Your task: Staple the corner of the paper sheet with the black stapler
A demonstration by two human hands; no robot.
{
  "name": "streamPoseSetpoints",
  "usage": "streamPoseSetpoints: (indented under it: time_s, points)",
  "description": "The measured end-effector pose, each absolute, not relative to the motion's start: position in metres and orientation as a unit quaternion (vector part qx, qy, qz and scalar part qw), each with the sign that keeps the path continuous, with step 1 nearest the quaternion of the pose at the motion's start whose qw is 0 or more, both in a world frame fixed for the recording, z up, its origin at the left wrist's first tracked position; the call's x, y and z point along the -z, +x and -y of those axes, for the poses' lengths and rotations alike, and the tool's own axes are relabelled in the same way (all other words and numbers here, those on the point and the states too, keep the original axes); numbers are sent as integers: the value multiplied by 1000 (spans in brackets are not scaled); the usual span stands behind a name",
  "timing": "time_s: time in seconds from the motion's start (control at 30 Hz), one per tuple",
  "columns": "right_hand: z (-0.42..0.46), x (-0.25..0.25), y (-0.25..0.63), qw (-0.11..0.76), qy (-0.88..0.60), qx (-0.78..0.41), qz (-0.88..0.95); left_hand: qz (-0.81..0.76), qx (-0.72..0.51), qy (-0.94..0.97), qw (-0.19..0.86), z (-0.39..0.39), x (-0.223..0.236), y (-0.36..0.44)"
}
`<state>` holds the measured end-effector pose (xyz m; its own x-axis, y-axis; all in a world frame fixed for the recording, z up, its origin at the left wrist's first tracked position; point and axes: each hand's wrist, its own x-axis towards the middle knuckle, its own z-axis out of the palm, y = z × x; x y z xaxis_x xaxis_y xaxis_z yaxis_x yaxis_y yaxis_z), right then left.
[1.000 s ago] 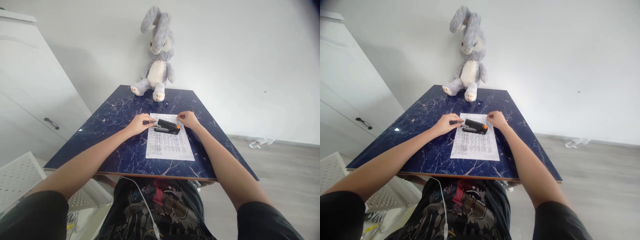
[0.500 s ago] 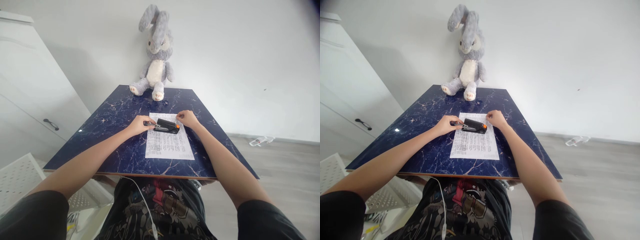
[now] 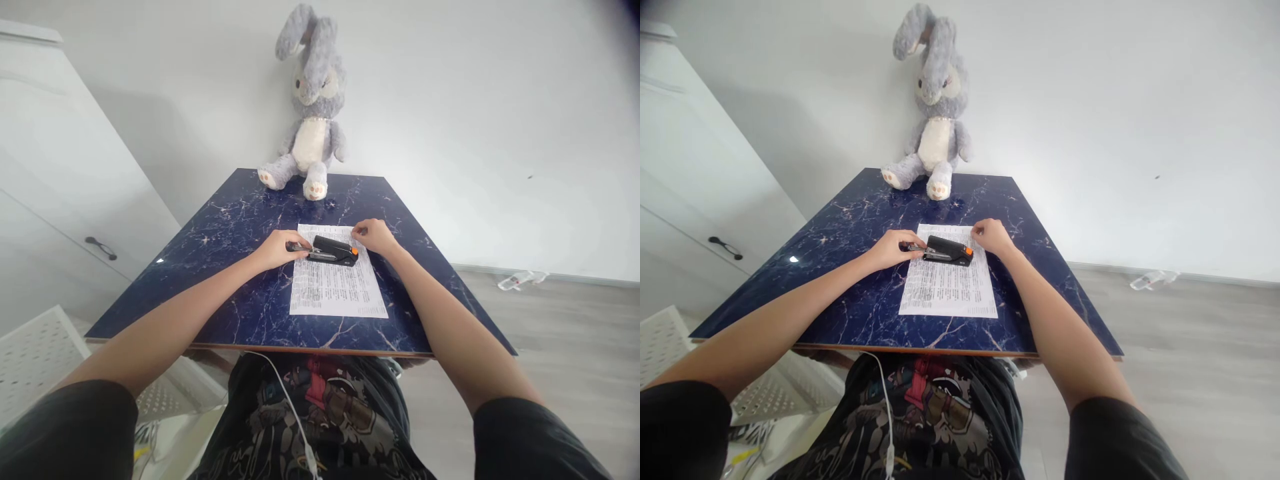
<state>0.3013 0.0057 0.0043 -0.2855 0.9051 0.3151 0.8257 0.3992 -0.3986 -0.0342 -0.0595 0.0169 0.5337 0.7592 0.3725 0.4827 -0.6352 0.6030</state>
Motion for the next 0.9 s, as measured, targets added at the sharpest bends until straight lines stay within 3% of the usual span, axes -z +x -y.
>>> streamPoseSetpoints:
  time_s: [0.13, 0.23, 0.37, 0.47, 0.67, 0.8, 0.9]
  points:
    - [1, -14, 298, 294, -530, -93, 790, -365, -300, 853, 224, 60, -22, -40]
    - [15, -30, 292, 346, -460, -174, 799, -366, -284, 844, 270, 56, -24, -52]
    - [35, -46, 277, 271, -310, -297, 862, -346, -279, 828, 343, 51, -23, -64]
    - [46, -45, 259, 228, -262, -270, 898, -333, -291, 817, 371, 53, -24, -61]
    - [58, -35, 225, 249, -182, -260, 915, -329, -336, 831, 297, 67, -29, -38]
    - [62, -31, 216, 302, -205, -235, 901, -340, -394, 810, 268, 66, -26, -35]
    - [66, -33, 214, 283, -171, -243, 912, -328, -377, 830, 250, 64, -24, -36]
